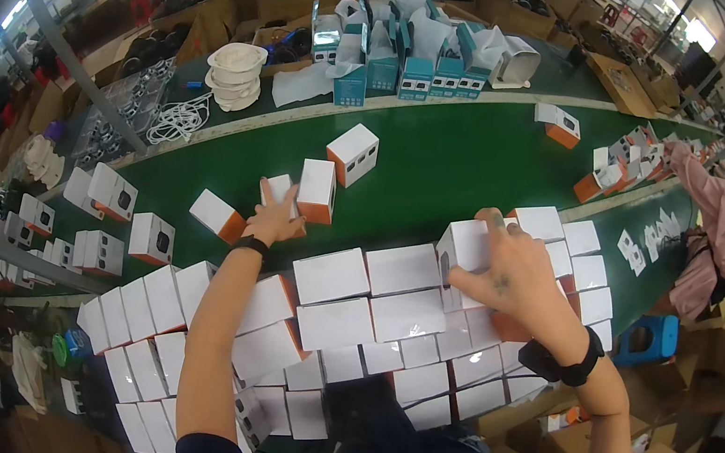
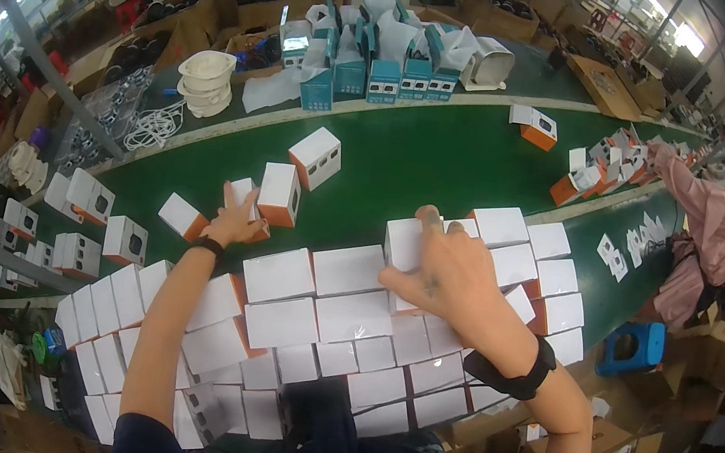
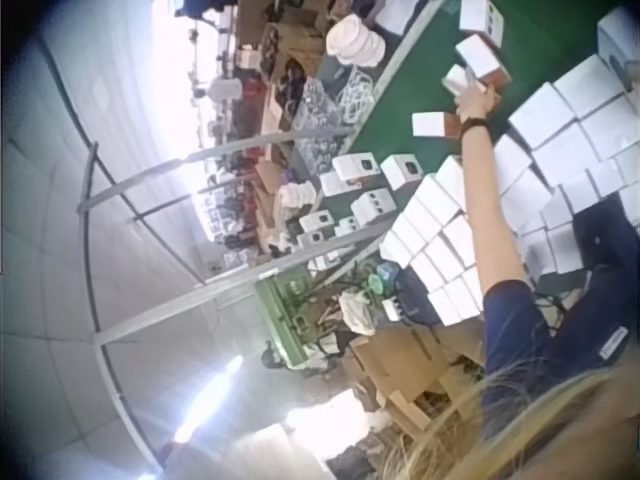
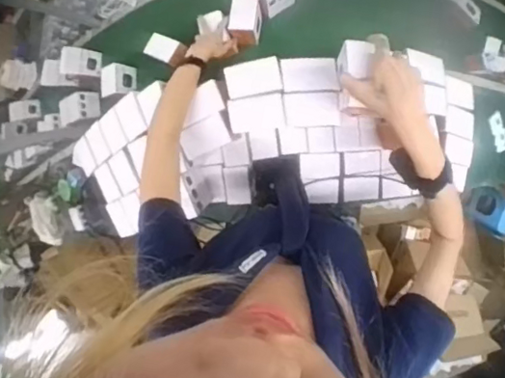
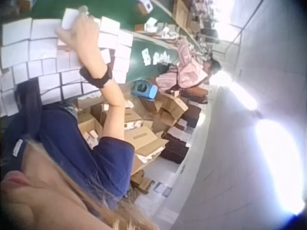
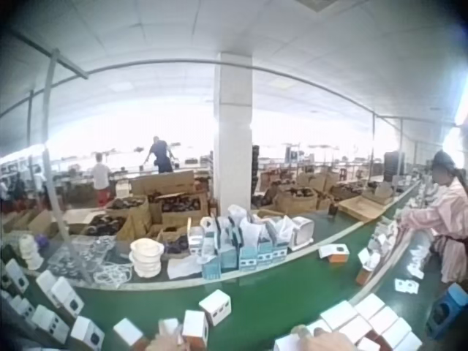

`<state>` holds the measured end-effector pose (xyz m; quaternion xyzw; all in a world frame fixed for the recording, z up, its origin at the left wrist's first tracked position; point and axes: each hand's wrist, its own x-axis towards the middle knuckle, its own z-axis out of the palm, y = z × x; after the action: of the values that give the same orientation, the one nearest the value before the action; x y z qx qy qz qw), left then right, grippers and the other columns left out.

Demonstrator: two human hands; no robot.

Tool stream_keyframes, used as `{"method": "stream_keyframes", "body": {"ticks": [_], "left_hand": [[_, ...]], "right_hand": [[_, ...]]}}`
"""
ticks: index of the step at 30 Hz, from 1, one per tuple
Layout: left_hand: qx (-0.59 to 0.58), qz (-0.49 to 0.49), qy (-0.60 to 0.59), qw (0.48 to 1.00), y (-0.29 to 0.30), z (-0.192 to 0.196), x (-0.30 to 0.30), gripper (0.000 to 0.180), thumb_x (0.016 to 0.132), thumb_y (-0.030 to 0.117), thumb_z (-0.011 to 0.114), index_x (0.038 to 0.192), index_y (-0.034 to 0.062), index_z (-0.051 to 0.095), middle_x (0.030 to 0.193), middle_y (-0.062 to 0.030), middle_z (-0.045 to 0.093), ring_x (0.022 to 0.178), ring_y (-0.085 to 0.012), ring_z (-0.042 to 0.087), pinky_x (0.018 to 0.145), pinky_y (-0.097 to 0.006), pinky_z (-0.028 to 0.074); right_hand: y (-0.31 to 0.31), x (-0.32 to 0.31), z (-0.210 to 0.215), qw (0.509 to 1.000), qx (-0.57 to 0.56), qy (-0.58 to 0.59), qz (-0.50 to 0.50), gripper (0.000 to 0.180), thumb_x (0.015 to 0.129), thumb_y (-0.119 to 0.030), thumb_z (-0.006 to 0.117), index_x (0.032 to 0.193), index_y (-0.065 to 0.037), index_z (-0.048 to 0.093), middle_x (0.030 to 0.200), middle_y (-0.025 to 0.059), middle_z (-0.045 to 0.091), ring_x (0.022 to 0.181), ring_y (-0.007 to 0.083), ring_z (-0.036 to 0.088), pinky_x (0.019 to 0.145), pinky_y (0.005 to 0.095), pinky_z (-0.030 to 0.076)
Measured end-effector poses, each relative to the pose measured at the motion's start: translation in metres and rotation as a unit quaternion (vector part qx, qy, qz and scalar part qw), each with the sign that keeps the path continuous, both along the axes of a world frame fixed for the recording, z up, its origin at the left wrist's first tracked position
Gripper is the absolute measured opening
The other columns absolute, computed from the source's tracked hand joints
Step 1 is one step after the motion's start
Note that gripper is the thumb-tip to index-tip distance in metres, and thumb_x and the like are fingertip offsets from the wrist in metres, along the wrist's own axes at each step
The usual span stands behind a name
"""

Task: Packing small electronic components into boxes on a factory assembly line.

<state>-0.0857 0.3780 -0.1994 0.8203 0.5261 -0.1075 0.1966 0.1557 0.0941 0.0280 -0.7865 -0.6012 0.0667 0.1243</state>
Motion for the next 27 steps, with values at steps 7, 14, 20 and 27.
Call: {"method": "stream_keyframes", "body": {"ticks": [7,14,20,27], "left_hand": [[0.012,-0.028,-0.017,0.999,-0.002,0.003,0.005,0.075,0.079,0.046,0.061,0.142,0.0347,0.022,0.148,-0.026,-0.012,0.114,-0.0527,0.045,0.091,-0.057,0.041],[0.015,-0.062,-0.008,0.998,-0.007,0.007,0.01,0.073,0.078,0.043,0.062,0.141,0.0362,0.025,0.149,-0.0248,-0.009,0.113,-0.053,0.047,0.091,-0.057,0.041],[0.031,-0.073,-0.059,0.995,-0.002,-0.001,0.003,0.071,0.077,0.04,0.064,0.138,0.0379,0.028,0.149,-0.0241,-0.007,0.109,-0.0527,0.049,0.089,-0.059,0.042],[0.035,-0.105,-0.086,0.99,-0.006,0.004,0.009,0.074,0.076,0.033,0.066,0.139,0.0336,0.028,0.147,-0.0293,-0.003,0.107,-0.0544,0.05,0.093,-0.052,0.043]], "right_hand": [[0.002,-0.014,-0.003,0.999,0.02,-0.036,-0.009,0.071,0.064,-0.039,0.068,0.113,0.007,0.047,0.071,0.0268,0.058,0.061,0.0396,0.06,0.054,0.0418,0.05],[-0.016,0.012,-0.008,0.994,0.067,0.08,-0.041,0.06,0.063,-0.034,0.066,0.111,-0.002,0.049,0.074,0.025,0.061,0.066,0.0393,0.062,0.066,0.0403,0.05],[-0.016,0.01,-0.027,0.995,0.063,0.078,-0.001,0.069,0.062,-0.038,0.069,0.114,0.002,0.05,0.07,0.0221,0.06,0.066,0.0377,0.061,0.063,0.0392,0.05],[-0.018,-0.015,-0.112,0.981,0.051,-0.187,0.01,0.055,0.088,-0.035,0.047,0.136,-0.009,0.042,0.14,0.0316,0.024,0.132,0.041,0.023,0.099,0.0709,0.012]]}}
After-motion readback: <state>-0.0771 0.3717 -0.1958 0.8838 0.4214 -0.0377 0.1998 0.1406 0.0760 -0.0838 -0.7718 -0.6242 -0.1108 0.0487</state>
